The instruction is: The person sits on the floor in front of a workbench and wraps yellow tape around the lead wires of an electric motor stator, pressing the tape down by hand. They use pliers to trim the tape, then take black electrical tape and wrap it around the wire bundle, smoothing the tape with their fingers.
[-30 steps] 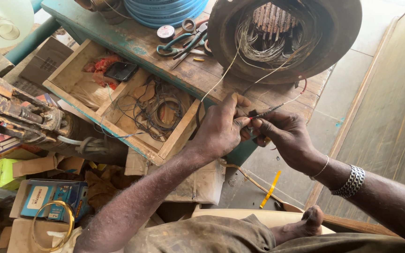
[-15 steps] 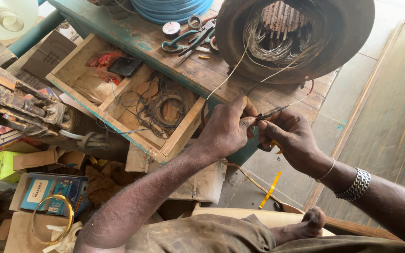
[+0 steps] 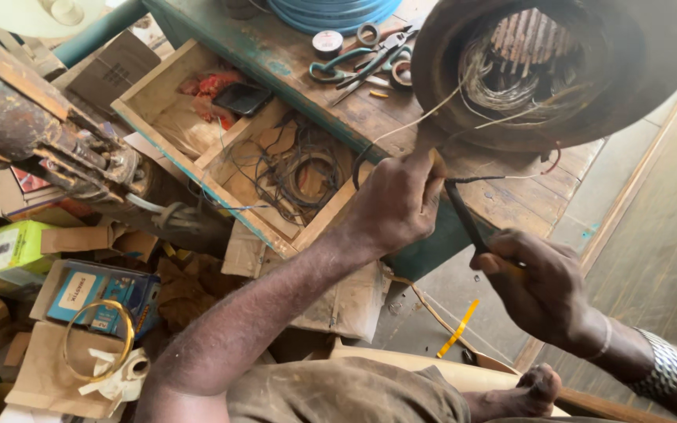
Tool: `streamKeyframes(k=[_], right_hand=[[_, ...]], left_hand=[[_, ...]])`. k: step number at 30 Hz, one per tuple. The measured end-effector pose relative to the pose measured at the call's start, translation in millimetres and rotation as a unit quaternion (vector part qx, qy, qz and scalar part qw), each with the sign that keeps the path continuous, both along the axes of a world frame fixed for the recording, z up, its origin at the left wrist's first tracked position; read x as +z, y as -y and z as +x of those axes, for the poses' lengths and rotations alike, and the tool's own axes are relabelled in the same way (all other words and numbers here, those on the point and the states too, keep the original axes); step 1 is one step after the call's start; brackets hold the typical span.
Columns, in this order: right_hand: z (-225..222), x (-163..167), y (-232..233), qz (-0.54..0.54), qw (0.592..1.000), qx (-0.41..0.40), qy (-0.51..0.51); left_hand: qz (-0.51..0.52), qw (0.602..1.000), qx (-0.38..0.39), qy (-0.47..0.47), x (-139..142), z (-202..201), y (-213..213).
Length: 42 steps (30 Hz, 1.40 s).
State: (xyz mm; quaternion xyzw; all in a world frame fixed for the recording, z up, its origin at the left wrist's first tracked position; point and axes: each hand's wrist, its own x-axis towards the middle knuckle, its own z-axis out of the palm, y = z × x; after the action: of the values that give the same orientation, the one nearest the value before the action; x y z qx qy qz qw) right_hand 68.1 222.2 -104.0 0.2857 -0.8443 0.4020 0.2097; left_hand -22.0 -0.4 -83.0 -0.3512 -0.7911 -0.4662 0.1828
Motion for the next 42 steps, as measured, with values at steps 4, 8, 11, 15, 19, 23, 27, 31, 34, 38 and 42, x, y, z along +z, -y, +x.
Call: streamKeyframes(k=[4, 8, 11, 15, 19, 23, 27, 31, 34, 38, 42], right_hand=[[-7, 31, 2, 0.02, 1.0, -0.002, 0.003], [-32, 63, 17, 0.085, 0.996, -0.01, -0.015], [-50, 84, 29, 0.094, 0.987, -0.069, 0.114], [-58, 104, 32, 0.037, 0.962, -0.098, 0.251], [-38, 107, 28, 0.079, 0.989, -0.066, 0.107], [14, 86, 21, 0.139, 0.982, -0.06, 0.113], [34, 58, 15, 0.067, 0.956, -0.095, 0.268], [49, 54, 14, 0.032, 0.962, -0.093, 0.256], [44, 69, 19, 0.085, 0.978, -0.111, 0.153], [-5, 96, 26, 0.16, 0.981, -0.101, -0.052], [-55, 115, 39, 0.17, 0.981, -0.038, -0.082]], left_hand=[[-0.036, 0.999, 0.026, -0.002, -7, 0, -3], [-0.116, 0.992, 0.017, 0.044, -11, 2, -11], [-0.135, 0.989, 0.029, 0.044, -12, 11, -11], [-0.093, 0.994, 0.038, -0.029, -10, 18, -11], [-0.053, 0.998, 0.013, 0.01, -8, 11, -8], [-0.022, 0.999, -0.008, 0.039, -6, 2, 0], [0.017, 0.998, 0.0, -0.056, -6, 0, 1], [-0.055, 0.998, 0.006, -0.016, -10, 2, -2], [-0.085, 0.996, 0.011, -0.034, -13, 4, -3], [-0.133, 0.99, 0.025, -0.032, -12, 7, -3], [-0.084, 0.992, 0.031, -0.086, -13, 12, 0]])
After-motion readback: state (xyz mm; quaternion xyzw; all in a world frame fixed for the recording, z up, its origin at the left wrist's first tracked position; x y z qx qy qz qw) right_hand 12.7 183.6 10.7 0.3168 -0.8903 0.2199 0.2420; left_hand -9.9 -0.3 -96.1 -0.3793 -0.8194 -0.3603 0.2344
